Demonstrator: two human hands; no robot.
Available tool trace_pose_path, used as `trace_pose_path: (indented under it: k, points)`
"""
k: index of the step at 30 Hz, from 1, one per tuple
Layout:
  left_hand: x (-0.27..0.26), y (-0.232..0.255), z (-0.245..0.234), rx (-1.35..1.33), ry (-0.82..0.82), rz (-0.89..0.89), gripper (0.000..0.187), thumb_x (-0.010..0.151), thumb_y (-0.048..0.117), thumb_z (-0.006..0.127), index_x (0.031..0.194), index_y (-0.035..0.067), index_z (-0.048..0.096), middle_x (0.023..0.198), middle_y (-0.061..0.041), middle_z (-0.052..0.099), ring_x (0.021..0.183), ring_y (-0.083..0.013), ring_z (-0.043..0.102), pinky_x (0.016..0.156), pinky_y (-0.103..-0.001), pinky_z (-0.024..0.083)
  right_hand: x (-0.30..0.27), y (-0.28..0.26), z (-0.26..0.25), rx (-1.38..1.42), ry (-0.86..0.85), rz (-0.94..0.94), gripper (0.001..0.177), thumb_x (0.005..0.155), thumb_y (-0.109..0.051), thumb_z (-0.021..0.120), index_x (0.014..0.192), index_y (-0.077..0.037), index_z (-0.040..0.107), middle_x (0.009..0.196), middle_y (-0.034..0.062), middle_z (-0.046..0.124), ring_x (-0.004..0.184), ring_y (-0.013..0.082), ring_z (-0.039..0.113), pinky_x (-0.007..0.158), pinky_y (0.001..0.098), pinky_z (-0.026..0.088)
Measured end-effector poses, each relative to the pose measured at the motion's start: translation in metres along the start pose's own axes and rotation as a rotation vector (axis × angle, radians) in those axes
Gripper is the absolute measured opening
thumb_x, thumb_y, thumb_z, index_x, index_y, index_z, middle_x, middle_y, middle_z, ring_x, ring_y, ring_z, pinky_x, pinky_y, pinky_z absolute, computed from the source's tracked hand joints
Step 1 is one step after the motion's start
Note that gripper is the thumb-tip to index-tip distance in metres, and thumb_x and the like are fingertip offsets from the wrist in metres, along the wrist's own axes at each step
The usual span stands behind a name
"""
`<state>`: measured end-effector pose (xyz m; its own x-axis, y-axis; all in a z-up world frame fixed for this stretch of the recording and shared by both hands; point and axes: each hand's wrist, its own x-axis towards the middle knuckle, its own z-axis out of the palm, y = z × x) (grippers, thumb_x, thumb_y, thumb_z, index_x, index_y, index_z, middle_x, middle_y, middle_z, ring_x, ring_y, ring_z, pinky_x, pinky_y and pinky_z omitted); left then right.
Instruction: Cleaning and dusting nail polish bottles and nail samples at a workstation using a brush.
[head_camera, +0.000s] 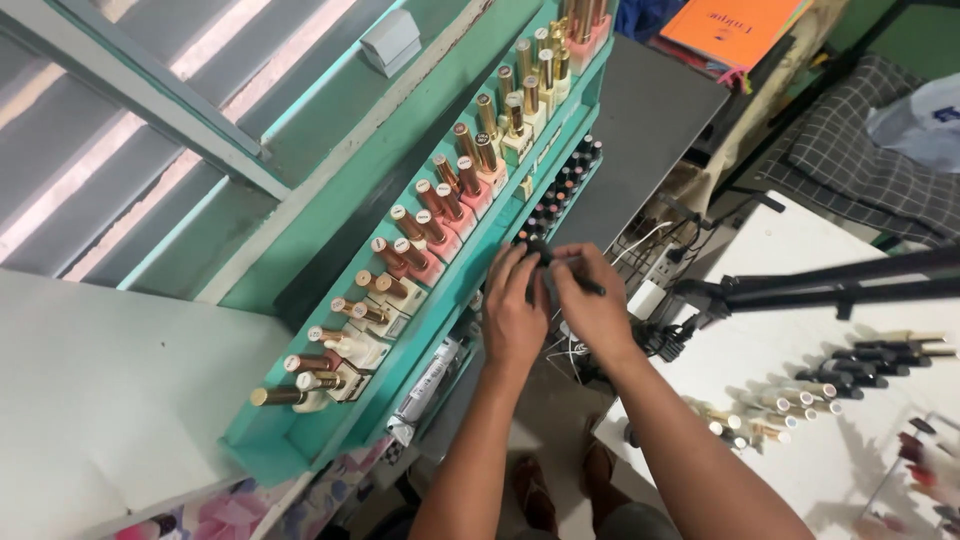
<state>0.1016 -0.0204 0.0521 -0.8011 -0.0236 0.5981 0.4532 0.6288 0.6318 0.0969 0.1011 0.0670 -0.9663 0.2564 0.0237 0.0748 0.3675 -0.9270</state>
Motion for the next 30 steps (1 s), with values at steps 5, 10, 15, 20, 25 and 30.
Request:
trace_pose_path:
  k: [5,10,15,20,25,30]
  points:
    - [-0.032,0.033,-0.044,-0.107,-0.044,-0.019,0.028,0.092,0.001,0.068,0.120,-0.002,0.067,0.131,-0.018,0.065,0.128,-0.0392,0.061,0.109,-0.046,0.049,-0.074,-0.034,-0.027,0.211,-0.074,-0.009,0.022,0.094,-0.016,0.064,0.111,-0.001,0.067,0.087,0.0065,0.073,0.078,0.0112,0.067,0.069,0.0273,0.055]
    - [-0.056,0.072,-0.082,-0.204,-0.138,0.062,0.036,0.092,0.002,0.068,0.127,-0.001,0.065,0.136,-0.018,0.063,0.129,-0.0395,0.060,0.108,-0.045,0.049,-0.141,-0.041,-0.070,0.295,-0.065,0.062,0.022,0.096,-0.013,0.064,0.114,-0.002,0.071,0.085,0.0054,0.070,0.072,0.0093,0.059,0.062,0.0260,0.049]
    - [-0.079,0.119,-0.082,-0.346,-0.320,0.117,0.037,0.092,0.005,0.068,0.129,0.000,0.065,0.137,-0.018,0.063,0.125,-0.0377,0.063,0.102,-0.044,0.053,-0.192,-0.037,-0.128,0.395,0.001,0.232,0.025,0.091,-0.015,0.070,0.111,-0.002,0.074,0.081,0.0052,0.075,0.068,0.0090,0.061,0.059,0.0265,0.050]
    - [-0.095,0.172,-0.053,-0.430,-0.415,0.187,0.034,0.093,0.006,0.068,0.126,-0.001,0.066,0.132,-0.018,0.066,0.121,-0.0365,0.065,0.100,-0.044,0.054,-0.235,-0.018,-0.193,0.268,0.236,0.190,0.024,0.090,-0.016,0.073,0.110,-0.004,0.073,0.082,0.0032,0.076,0.071,0.0081,0.065,0.063,0.0245,0.053]
    - [-0.097,0.219,0.008,-0.462,-0.468,0.257,0.028,0.095,0.007,0.067,0.121,-0.002,0.068,0.118,-0.018,0.070,0.111,-0.0349,0.068,0.094,-0.042,0.055,-0.257,-0.003,-0.263,0.049,0.501,0.234,0.023,0.089,-0.015,0.074,0.109,-0.004,0.073,0.082,0.0052,0.076,0.072,0.0072,0.065,0.058,0.0249,0.048]
    - [-0.086,0.260,0.101,-0.438,-0.484,0.322,0.020,0.094,0.007,0.068,0.112,0.001,0.070,0.105,-0.013,0.072,0.100,-0.0328,0.067,0.086,-0.042,0.054,-0.263,0.019,-0.327,-0.031,0.634,0.164,0.024,0.090,-0.017,0.072,0.109,-0.003,0.070,0.085,0.0015,0.075,0.072,0.0057,0.065,0.057,0.0222,0.048]
